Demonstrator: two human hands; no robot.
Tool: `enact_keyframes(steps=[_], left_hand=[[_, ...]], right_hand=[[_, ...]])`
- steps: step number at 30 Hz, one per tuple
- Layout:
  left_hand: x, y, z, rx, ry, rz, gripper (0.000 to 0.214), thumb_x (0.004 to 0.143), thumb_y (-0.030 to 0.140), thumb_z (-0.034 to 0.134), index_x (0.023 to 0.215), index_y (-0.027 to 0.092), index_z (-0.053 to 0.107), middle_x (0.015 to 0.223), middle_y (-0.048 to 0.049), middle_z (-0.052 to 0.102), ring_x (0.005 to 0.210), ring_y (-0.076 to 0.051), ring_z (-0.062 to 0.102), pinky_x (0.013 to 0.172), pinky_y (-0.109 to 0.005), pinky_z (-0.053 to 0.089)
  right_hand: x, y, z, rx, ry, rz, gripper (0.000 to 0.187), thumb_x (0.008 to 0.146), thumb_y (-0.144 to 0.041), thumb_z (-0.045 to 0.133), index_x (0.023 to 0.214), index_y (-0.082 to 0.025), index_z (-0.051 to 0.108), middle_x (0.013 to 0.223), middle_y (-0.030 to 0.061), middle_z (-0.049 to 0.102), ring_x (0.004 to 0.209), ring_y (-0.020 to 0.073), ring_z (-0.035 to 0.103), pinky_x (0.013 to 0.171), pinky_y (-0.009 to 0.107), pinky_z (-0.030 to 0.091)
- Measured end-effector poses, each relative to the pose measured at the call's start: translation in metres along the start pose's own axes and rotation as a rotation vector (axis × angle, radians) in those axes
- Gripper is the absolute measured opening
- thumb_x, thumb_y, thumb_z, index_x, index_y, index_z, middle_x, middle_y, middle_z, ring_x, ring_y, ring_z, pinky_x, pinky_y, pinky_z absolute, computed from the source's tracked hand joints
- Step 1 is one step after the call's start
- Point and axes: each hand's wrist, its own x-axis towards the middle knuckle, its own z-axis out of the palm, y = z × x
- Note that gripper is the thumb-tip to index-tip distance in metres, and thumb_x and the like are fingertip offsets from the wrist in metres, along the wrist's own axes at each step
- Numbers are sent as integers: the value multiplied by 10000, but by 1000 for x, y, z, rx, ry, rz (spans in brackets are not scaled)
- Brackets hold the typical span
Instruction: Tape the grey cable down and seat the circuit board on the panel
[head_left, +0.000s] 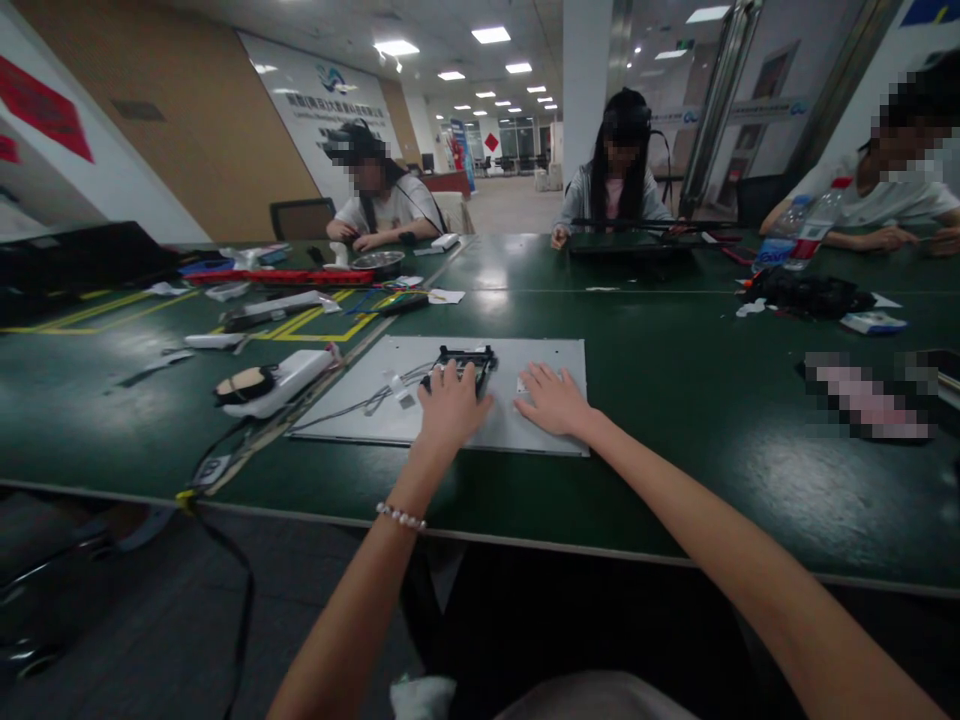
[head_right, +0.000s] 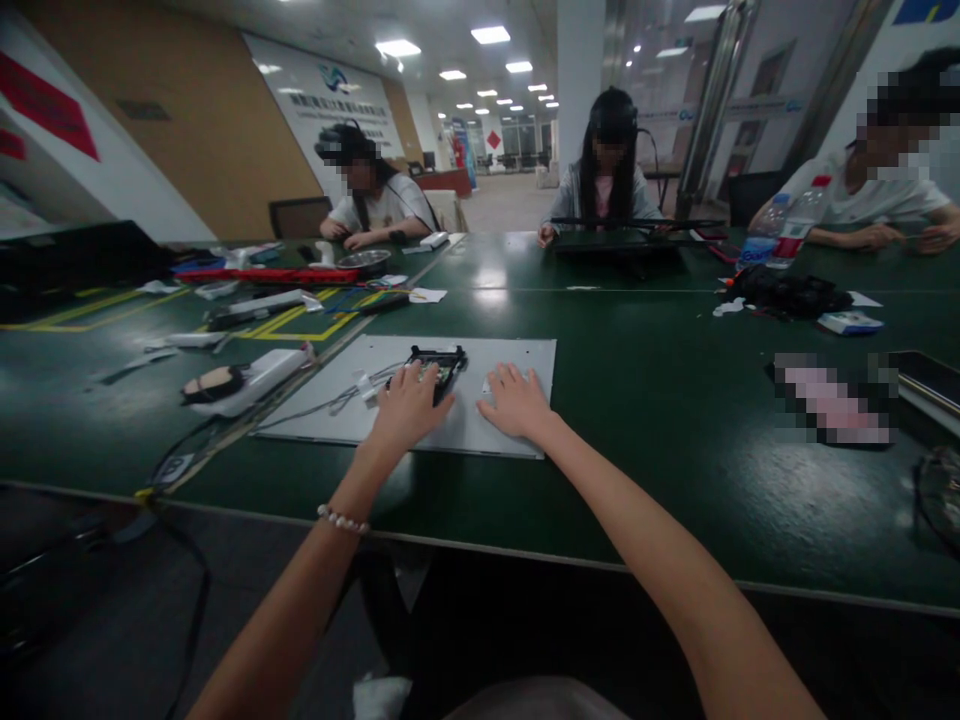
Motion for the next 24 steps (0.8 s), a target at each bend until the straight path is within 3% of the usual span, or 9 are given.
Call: enact_keyframes(steps=[4,8,14,24], left_hand=[[31,-15,21,76,-111,8,574,934,427,438,1416,116,443,1453,-253,431,1363,-430,337,1043,-624,296],[52,-17,31,88,-118,-19,533,937,412,404,1357,93,482,1349,-269,510,1295,-433,405,1014,-595,319],[81,-23,39,79,-101,-127,518,938,404,386,1325,77,496,1380,-294,479,1313,-456,367,1012,-610,284],[79,-26,30,83,-156,-105,537,926,431,411,1307,67,518,1354,-292,509,1298,-449,393,1007,-606,310]], right_hand=[[0,0,-2,7,-6,-5,694,983,-533,293,1511,-85,335,1610,189,240,1486,325,197,1172,565,140],[-1,0,-3,12,-9,0,690,985,-534,292,1510,-89,339,1611,188,238,1487,326,193,1173,566,131],[-2,2,-4,6,-17,0,682,985,-532,294,1517,-107,327,1615,177,233,1492,313,184,1176,552,126],[-1,2,-6,19,-20,-9,692,984,-533,284,1518,-95,327,1616,177,227,1493,310,182,1179,540,130]])
